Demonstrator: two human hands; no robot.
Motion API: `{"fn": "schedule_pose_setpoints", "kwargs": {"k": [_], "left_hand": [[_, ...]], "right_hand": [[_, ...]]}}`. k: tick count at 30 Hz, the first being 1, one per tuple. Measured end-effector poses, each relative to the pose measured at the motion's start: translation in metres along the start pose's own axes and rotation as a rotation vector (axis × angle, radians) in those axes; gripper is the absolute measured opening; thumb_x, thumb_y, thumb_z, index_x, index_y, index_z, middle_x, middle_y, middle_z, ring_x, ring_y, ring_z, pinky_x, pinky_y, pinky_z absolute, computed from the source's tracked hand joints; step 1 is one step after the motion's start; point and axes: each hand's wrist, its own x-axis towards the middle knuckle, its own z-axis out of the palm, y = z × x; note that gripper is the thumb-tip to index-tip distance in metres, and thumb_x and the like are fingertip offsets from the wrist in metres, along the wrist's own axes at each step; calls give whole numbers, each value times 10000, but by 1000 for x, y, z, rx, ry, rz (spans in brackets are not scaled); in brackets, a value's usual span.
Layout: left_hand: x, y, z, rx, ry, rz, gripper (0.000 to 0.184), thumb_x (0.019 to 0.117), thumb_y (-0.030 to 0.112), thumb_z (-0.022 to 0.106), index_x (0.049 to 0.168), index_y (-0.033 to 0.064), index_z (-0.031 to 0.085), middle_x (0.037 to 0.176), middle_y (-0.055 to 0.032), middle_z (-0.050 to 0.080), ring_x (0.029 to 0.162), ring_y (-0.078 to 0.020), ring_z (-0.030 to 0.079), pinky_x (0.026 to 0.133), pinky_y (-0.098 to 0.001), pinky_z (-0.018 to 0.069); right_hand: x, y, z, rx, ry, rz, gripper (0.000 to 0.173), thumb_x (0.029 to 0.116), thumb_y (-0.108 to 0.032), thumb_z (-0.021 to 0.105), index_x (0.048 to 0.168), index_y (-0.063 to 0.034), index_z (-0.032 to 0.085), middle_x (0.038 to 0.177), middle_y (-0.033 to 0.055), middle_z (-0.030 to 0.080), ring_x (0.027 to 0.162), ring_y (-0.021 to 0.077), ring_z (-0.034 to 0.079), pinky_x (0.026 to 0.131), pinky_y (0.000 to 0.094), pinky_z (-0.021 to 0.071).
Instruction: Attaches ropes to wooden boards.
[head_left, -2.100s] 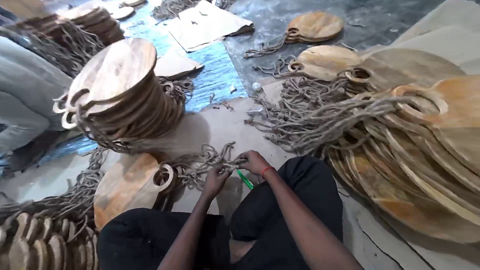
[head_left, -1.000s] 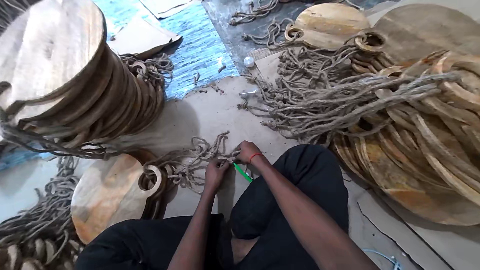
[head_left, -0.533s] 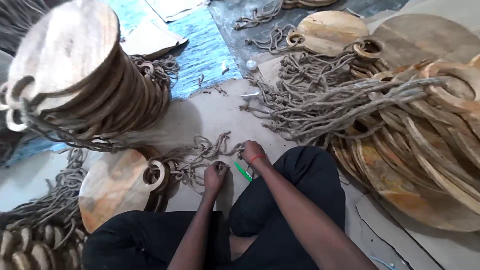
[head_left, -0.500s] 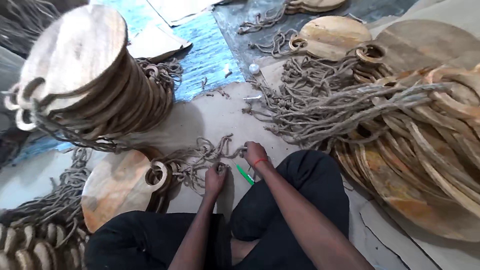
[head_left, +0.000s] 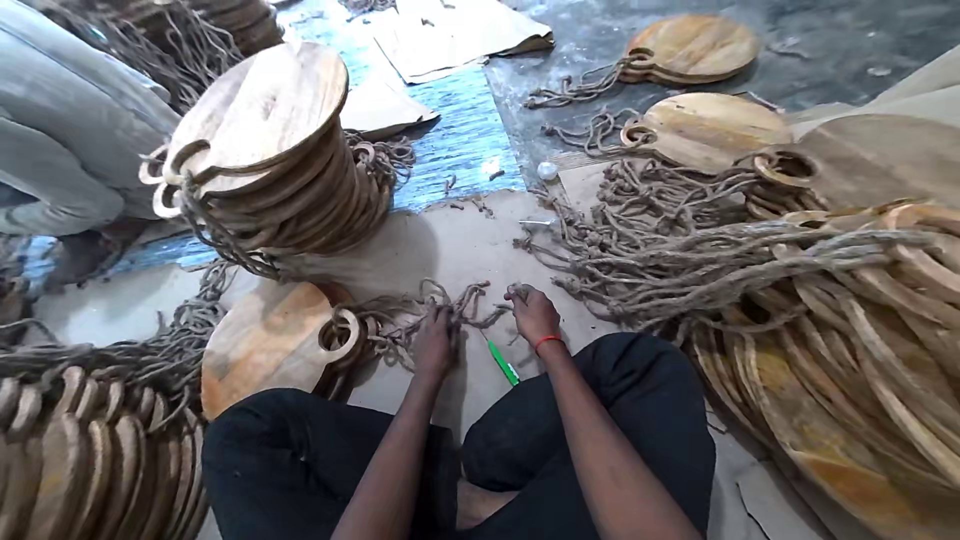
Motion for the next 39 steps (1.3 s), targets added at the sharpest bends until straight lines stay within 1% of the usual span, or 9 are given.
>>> {"fn": "schedule_pose_setpoints", "kwargs": {"k": [8,12,16,20,25,28,32,36,39], "left_hand": [[-9,-7,-26,-318,-3,36,436,975,276,711,1321,15,659,1317,-221,648,1197,-389,621,1058,-580,457],[-17,-19,-41,-562,-74,76,425,1031,191,623,1416,20,571,1165,-181,686,940,-250,672,872,-450,555],[-26,-16,-53,-786,-233,98,327,1081,144,492,1374,1,521,1020,-90,744,831,-125,713,784,-310,589],[-32,-17,-60,-1033,-175,89,258,1065,106,407,1251,2,554,844,-48,712,644,-82,628,616,-238,531],[-32,-17,-61,-1032,-129,69,108,957,82,628,1056,43,644,750,-16,636,587,-77,571,552,-229,498],[-29,-19,-56,-1013,-165,68,120,937,84,658,1042,28,665,731,-38,641,570,-95,568,533,-241,489],[-30,-16,-57,-967,-177,24,79,977,69,635,1026,20,673,715,-48,648,554,-100,566,524,-235,482],[-32,-12,-56,-961,-148,-17,95,953,56,675,1039,18,665,719,-69,641,540,-119,555,500,-244,468],[-35,-7,-57,-998,-134,-23,152,969,48,667,1117,25,639,785,-70,669,584,-114,579,534,-238,486]], "right_hand": [[-11,-15,6,359,-153,-175,209,1052,-207,609,1154,-42,686,885,141,715,684,255,661,642,445,563],[-14,-18,16,429,-185,-233,188,1006,-253,686,1082,-83,706,695,88,624,480,168,525,445,328,472],[-8,-19,24,294,-223,-486,216,870,-61,802,1075,-26,745,1167,126,668,854,206,663,733,395,589],[-10,-25,27,202,-399,-548,396,836,-47,831,1215,-57,718,1390,102,628,1136,216,676,935,413,589],[-11,-26,29,69,-429,-470,509,828,-158,866,1296,-109,672,1115,123,737,975,271,717,894,523,569],[-14,-27,28,58,-385,-486,715,764,-142,906,1406,-163,593,1468,137,515,989,307,675,808,534,582],[-16,-27,29,-77,-311,-615,419,738,-226,930,1118,-179,760,1667,58,316,1145,278,662,857,530,583],[-21,-32,26,-265,-257,-661,256,772,-273,905,973,-157,797,1619,29,416,1159,301,638,805,517,578],[-21,-30,20,-289,-272,-646,185,824,-248,860,960,-149,782,1283,4,701,1158,288,642,844,533,565]]}}
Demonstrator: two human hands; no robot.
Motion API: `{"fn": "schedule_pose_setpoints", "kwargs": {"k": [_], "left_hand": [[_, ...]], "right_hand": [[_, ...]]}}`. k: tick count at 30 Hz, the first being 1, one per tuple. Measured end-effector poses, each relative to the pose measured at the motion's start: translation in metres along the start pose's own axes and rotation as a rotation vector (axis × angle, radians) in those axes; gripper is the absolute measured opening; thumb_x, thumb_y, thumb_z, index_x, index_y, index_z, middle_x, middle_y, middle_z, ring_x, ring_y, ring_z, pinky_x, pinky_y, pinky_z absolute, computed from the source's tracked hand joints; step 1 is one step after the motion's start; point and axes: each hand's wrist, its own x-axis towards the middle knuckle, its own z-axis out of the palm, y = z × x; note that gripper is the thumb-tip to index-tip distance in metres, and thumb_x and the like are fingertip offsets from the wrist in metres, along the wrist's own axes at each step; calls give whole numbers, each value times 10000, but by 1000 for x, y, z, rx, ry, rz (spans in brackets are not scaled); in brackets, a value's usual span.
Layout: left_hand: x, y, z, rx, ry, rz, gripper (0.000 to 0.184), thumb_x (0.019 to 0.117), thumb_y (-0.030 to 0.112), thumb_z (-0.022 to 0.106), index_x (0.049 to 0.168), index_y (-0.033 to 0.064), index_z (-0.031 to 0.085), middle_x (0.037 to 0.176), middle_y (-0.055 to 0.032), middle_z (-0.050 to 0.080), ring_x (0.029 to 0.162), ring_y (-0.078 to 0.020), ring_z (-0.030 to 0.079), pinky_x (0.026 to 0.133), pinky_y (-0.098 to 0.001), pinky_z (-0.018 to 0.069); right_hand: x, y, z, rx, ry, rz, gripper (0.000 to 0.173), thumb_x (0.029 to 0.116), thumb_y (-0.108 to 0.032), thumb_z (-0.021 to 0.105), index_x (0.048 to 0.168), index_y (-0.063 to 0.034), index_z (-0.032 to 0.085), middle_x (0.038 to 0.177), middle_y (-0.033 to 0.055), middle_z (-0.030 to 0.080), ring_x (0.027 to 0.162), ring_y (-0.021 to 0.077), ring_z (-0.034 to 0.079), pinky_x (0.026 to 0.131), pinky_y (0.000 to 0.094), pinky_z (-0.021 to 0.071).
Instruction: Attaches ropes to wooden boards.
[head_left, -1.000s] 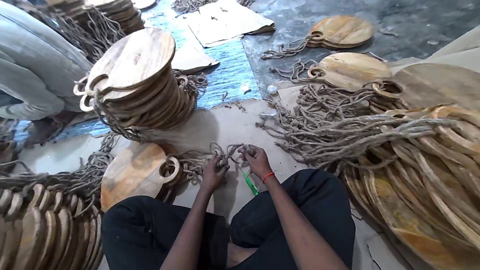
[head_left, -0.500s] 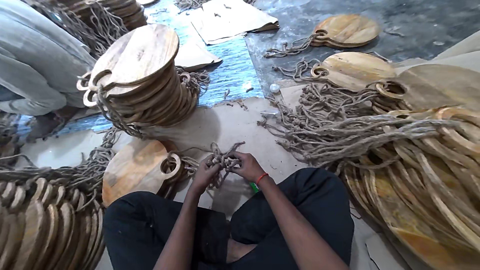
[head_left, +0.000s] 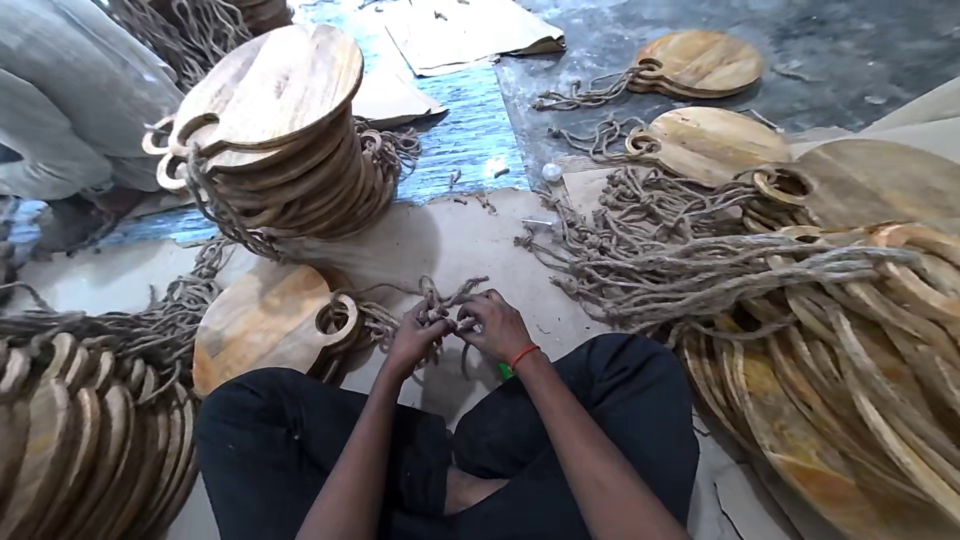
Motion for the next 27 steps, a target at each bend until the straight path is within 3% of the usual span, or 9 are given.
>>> {"fn": "schedule_pose_setpoints", "kwargs": {"k": [3,6,9,12,14,18,20,24,27], "left_hand": [[5,-2,-1,-62,-70,25,131,1004,37,601,1123,17,651,802,-43,668,630,-90,589,596,-232,509],[0,0,1,-44,-107,-16,159,1038,68,572,1173,42,652,789,-27,668,585,-54,553,542,-191,464],[8,-7,5,-72,-88,-15,130,998,47,640,1123,24,667,783,-48,685,549,-62,537,499,-193,434],[17,-18,13,-65,-85,-4,104,968,53,683,1063,10,673,802,-56,693,560,-73,548,510,-209,446],[22,-24,21,-41,-57,-37,107,1002,84,650,1060,-2,674,825,-55,715,601,-75,589,553,-220,480],[33,-36,34,-24,51,-158,184,1042,127,602,1099,-35,668,843,-83,720,643,-109,617,611,-267,509],[36,-41,37,-4,52,-174,163,1028,108,620,1082,-40,663,865,-93,702,709,-133,636,678,-299,537],[41,-51,46,134,124,-174,162,961,139,714,1018,-12,702,826,-106,680,719,-186,635,698,-388,543],[41,-46,55,334,153,-197,228,964,199,721,1078,1,714,887,-145,696,798,-256,663,780,-480,549]], "right_hand": [[-2,4,-10,166,-128,120,209,896,-201,802,1076,-115,739,1021,96,735,963,289,700,839,561,555],[-3,7,-21,462,-285,219,210,972,-88,701,1168,-46,637,904,126,714,713,229,670,661,412,561],[5,14,-30,553,-349,274,239,1001,-64,642,1238,-34,635,887,124,694,641,177,609,594,329,519],[24,35,-32,472,-440,307,201,979,-138,708,1160,-52,728,911,66,695,658,105,565,631,296,492],[29,44,-32,459,-465,354,183,976,-155,716,1132,-62,747,904,42,702,659,78,549,627,274,472],[33,62,-17,533,-391,514,188,987,-209,709,1048,-32,733,842,18,698,623,55,528,597,254,443],[34,67,-13,507,-390,565,197,967,-199,733,1068,-30,728,876,37,703,643,78,534,626,286,456],[37,72,-8,419,-403,609,239,934,-220,774,1094,-45,741,963,99,704,779,171,610,763,392,506],[39,76,-3,343,-396,634,282,935,-266,774,1097,-38,739,1009,146,711,873,248,661,831,472,523]]}}
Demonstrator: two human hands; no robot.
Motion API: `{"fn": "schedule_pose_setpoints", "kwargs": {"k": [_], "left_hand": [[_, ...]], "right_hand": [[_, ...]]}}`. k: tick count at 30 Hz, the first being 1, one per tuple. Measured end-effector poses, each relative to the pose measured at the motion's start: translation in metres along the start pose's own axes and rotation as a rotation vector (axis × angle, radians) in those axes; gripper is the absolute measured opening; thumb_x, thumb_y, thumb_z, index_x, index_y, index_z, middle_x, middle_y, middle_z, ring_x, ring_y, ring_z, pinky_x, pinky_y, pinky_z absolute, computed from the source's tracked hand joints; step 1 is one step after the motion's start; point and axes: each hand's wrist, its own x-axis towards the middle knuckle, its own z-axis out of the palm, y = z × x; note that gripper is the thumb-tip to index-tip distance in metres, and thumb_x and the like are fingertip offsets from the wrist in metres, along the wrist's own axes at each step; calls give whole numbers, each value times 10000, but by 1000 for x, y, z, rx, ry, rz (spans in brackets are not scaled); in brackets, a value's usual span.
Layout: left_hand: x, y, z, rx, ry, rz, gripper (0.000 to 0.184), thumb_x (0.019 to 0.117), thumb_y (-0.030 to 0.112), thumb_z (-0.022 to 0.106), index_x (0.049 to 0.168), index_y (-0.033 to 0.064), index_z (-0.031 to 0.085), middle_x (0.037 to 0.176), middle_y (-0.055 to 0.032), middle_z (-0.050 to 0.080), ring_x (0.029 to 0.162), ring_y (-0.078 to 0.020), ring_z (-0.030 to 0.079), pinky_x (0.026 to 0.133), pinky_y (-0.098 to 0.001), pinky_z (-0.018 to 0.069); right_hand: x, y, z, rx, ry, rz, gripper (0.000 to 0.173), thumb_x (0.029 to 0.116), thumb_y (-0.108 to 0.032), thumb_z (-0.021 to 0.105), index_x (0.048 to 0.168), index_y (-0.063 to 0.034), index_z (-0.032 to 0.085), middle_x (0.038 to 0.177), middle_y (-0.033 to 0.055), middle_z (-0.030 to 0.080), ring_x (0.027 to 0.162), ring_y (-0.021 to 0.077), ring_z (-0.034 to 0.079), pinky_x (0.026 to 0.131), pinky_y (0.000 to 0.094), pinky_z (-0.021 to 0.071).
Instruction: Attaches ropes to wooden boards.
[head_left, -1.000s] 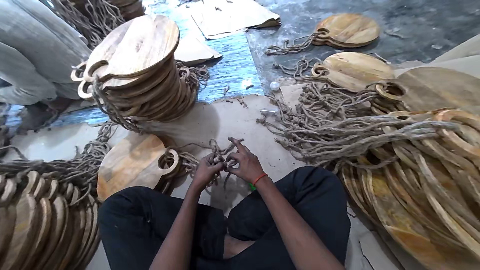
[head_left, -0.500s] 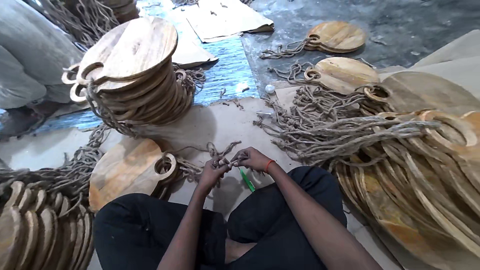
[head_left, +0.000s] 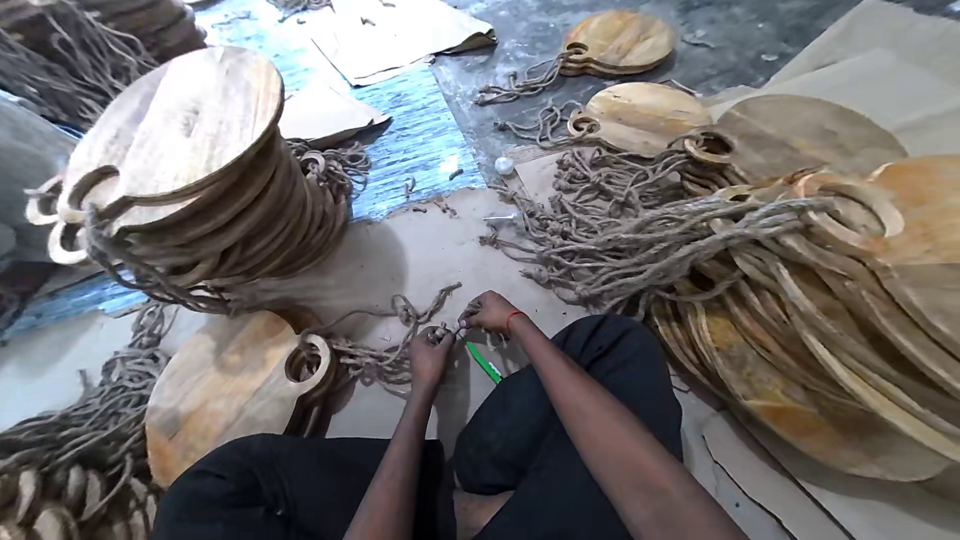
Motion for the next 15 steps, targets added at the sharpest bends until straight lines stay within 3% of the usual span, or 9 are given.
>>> {"fn": "schedule_pose_setpoints", "kwargs": {"k": [5,10,15], "left_hand": [[-6,12,2,183,9,-28,332,998,250,685,1181,-27,688,1023,-223,707,954,-360,687,904,-563,533],[-3,14,4,187,8,-22,259,977,198,708,1102,-29,708,950,-220,703,891,-360,682,852,-563,535],[7,12,1,247,-93,-37,241,968,209,718,1080,-4,719,934,-188,703,883,-329,679,852,-547,535]], "right_hand": [[3,0,5,-29,45,-4,289,929,-249,770,1101,-17,742,1075,196,719,1018,337,682,929,562,513],[3,-5,6,-157,33,23,309,950,-246,744,1152,-13,729,1140,218,709,1105,373,669,972,579,501],[3,-8,5,-265,-12,92,289,925,-225,756,1113,-8,728,1116,228,706,1083,394,671,924,603,512]]}}
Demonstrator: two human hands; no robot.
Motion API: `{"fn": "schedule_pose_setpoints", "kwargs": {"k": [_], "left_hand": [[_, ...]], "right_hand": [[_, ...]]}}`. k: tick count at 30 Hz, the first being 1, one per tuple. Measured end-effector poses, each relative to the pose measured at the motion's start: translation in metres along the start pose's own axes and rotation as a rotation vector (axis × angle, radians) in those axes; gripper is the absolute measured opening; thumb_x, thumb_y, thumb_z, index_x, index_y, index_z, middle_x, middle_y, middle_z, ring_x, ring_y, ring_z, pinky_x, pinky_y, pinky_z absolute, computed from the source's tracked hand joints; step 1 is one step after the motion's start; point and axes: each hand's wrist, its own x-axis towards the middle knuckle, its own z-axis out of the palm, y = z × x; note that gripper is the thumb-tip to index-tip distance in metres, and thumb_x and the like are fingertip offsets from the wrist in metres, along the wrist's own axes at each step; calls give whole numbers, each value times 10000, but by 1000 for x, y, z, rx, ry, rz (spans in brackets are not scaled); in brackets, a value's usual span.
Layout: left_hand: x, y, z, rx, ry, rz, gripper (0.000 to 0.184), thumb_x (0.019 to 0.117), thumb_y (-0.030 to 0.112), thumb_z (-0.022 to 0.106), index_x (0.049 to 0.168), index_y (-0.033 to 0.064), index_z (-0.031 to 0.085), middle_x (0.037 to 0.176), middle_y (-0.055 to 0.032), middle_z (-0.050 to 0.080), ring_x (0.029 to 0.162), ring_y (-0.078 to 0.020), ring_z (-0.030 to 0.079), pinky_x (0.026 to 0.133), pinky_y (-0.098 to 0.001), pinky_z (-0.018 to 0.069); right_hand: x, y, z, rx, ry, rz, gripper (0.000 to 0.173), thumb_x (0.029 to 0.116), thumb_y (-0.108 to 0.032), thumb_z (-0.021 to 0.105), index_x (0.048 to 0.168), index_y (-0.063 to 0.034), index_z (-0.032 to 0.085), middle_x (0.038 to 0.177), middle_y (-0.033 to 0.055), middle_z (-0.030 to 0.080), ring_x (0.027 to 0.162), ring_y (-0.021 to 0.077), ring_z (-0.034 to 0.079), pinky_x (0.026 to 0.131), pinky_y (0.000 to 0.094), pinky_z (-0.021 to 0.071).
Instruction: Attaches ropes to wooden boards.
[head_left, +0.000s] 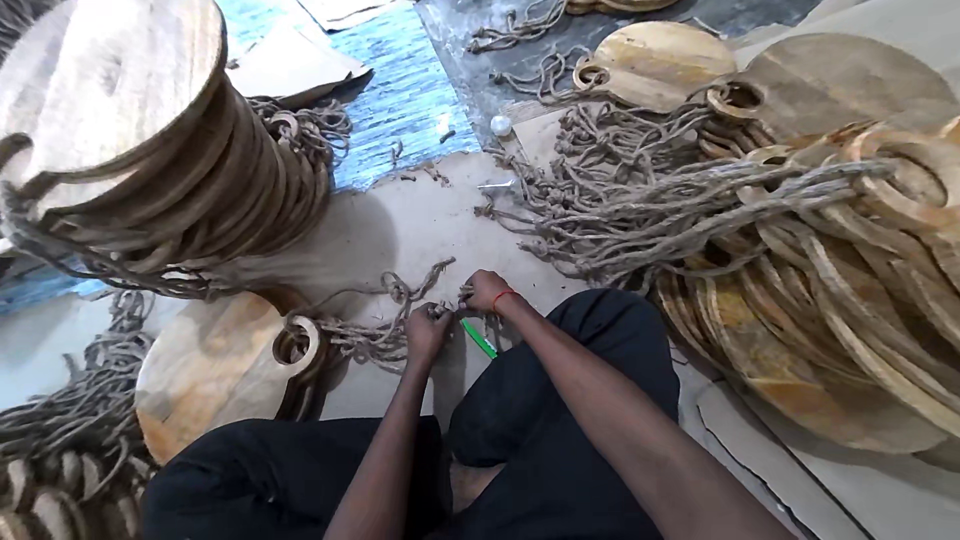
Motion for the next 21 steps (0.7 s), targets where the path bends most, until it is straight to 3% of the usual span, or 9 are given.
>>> {"fn": "schedule_pose_setpoints", "kwargs": {"k": [3,6,11,14,16,18,19,21], "left_hand": [[-4,3,-2,88,-59,27,243,971,216,710,1068,-6,725,960,-202,709,926,-355,681,878,-571,525],[-15,1,1,107,-41,58,283,991,234,690,1095,-29,710,981,-215,712,939,-361,693,892,-559,538],[-7,1,0,86,66,3,354,977,251,706,1190,-30,683,1110,-251,690,1072,-409,664,977,-598,505],[-9,-10,-13,-103,62,50,359,1018,229,658,1252,-42,638,1064,-239,701,977,-363,689,906,-549,545],[-13,-15,-27,-371,66,26,357,1059,177,579,1323,-64,577,1043,-196,690,883,-253,670,828,-431,559],[-24,-7,-42,-557,107,17,304,1078,144,531,1309,-53,559,975,-135,692,763,-156,637,701,-325,535],[-29,-4,-50,-610,150,34,261,1067,138,553,1259,-35,584,923,-101,690,707,-122,612,647,-291,514],[-32,-1,-67,-623,267,95,223,986,115,685,1170,-9,656,859,-73,673,657,-108,572,602,-290,495]], "right_hand": [[-3,-6,-3,-104,-74,51,323,881,-204,788,1116,6,719,1138,240,694,1093,405,666,914,608,521],[-5,-1,1,-130,-83,27,333,894,-236,785,1102,14,714,1118,242,694,1070,403,672,904,607,524],[-12,-2,0,30,224,104,252,955,-192,703,1125,-8,722,1142,237,705,1120,418,665,950,611,514],[-10,13,-10,131,272,77,303,988,-198,672,1201,17,686,1182,267,685,1141,438,652,980,619,495],[-10,13,-7,323,262,-4,329,1033,-199,616,1251,46,643,1174,274,675,1104,422,655,979,603,488],[-15,7,-1,555,281,-93,330,1059,-207,586,1270,44,625,1099,237,679,954,343,667,891,527,524],[-21,4,2,643,294,-129,351,1054,-232,606,1290,28,614,1062,209,675,857,290,667,810,477,557],[-39,-3,2,748,331,-148,375,989,-224,708,1281,-9,614,1009,189,662,755,253,620,689,443,540]]}}
